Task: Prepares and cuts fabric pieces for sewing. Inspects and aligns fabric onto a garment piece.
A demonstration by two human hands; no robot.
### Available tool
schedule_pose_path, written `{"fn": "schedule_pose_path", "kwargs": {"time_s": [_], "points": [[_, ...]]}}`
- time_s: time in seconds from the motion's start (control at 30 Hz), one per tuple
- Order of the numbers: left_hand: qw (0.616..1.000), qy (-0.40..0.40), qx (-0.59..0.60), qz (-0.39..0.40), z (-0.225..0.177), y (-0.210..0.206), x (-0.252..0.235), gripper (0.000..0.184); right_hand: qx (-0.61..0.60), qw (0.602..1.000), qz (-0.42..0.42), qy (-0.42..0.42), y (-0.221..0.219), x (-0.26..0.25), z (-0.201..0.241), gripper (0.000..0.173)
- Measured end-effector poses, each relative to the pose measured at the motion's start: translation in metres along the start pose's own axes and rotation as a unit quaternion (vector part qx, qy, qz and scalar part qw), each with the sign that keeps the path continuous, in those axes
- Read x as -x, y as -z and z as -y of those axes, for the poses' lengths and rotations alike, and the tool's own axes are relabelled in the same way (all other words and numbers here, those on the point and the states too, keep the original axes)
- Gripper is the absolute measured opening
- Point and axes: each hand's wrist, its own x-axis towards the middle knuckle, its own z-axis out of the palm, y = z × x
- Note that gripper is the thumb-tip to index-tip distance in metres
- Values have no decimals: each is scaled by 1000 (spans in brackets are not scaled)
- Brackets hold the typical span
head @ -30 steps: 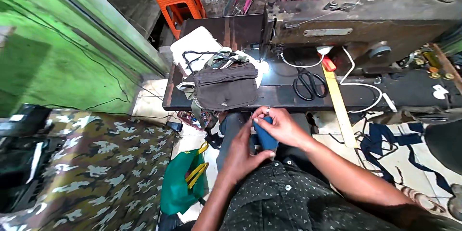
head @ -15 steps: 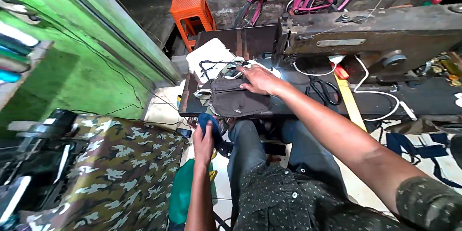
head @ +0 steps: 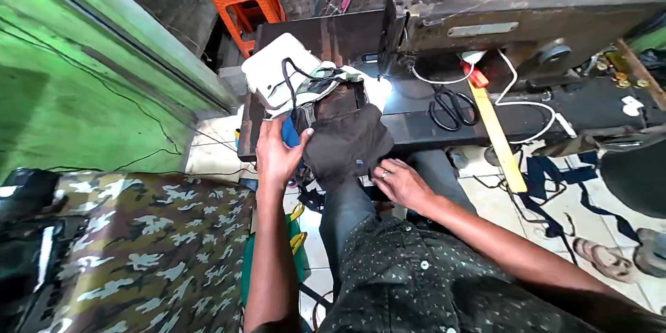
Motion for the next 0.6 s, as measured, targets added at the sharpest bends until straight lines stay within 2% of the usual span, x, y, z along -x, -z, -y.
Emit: {"fn": "schedule_pose_path", "kwargs": {"time_s": [0.03,0.07,0.1,0.17,0.23,0.33,0.4,0.47,0.53,0.6], "points": [[1000,7,0,-7,1,-4,2,66,-59,989,95,-92,0,7,-5,31],[1000,12,4,-13,2,-7,4,68,-132,963,164,-170,-1,13,-12,40],[1000,18,8,-18,2,-9,6,69,-217,928,196,-233,-3,17,-17,48],[999,30,10,-22,4,-10,7,70,-422,833,187,-306,-4,17,-14,56],[998,55,-2,-23,1,-10,5,72,-581,739,133,-313,-5,8,-3,54],[994,85,-67,-26,-12,-5,0,74,-693,651,71,-302,-13,-11,10,47],[990,60,-120,-38,-21,-3,-6,73,-712,620,35,-328,-16,-23,19,42],[986,-24,-159,-46,-25,-2,-17,63,-708,611,-5,-355,-13,-32,25,35],[977,-131,-166,-12,-27,-2,-37,55,-706,606,-51,-363,-10,-35,29,27],[959,-218,-177,44,-29,-4,-59,57,-699,620,-96,-343,-8,-33,27,17]]}}
